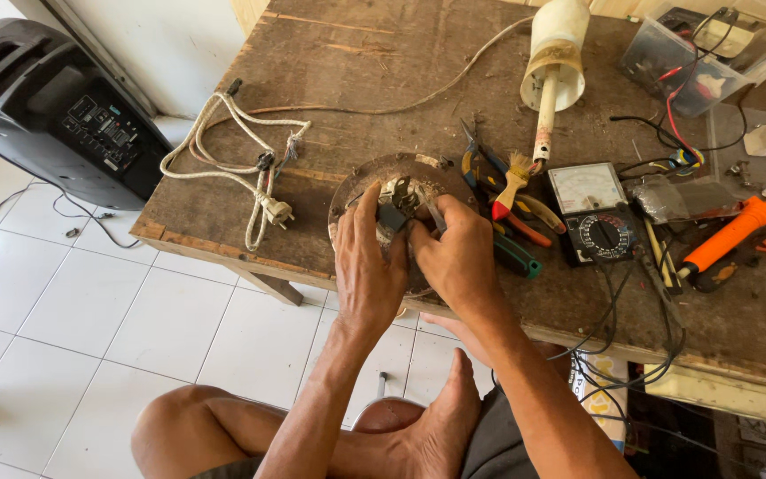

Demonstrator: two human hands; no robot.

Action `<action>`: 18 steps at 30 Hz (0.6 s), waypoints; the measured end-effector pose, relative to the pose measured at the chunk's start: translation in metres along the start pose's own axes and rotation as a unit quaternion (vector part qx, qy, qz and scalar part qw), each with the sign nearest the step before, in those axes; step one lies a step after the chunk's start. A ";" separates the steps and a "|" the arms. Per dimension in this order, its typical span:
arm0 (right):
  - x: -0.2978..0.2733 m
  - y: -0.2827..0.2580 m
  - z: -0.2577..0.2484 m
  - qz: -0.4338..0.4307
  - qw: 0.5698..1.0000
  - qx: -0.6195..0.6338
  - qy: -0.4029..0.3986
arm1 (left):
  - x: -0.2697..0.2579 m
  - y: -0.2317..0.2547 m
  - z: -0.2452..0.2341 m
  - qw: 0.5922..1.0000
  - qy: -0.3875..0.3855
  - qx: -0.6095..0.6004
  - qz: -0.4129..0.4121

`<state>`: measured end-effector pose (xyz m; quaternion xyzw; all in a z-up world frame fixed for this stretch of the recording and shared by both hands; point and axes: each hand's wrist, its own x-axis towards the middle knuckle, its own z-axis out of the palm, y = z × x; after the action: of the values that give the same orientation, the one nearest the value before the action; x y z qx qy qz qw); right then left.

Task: The person cleans a circular metal electrical component with a brush, then uses pliers and a screwdriver to manipulate wires and a small black component attached to it. The person continues to adjust and connect wires on the component.

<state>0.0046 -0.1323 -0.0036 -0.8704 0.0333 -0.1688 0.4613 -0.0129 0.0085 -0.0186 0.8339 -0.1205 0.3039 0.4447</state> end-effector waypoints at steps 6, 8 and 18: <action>-0.005 -0.002 -0.002 -0.008 1.000 -0.009 -0.024 | -0.003 -0.005 0.004 1.000 0.009 0.002 0.007; -0.009 -0.005 -0.004 -0.007 1.000 -0.003 -0.025 | -0.004 -0.004 0.002 1.000 0.013 -0.008 0.017; -0.045 -0.054 -0.022 0.111 0.991 0.067 -0.017 | -0.020 -0.004 -0.006 0.998 0.015 -0.048 0.033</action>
<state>-0.0503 -0.1092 0.0393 -0.8315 0.1106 -0.1030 0.5346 -0.0299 0.0142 -0.0308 0.8026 -0.1552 0.3249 0.4756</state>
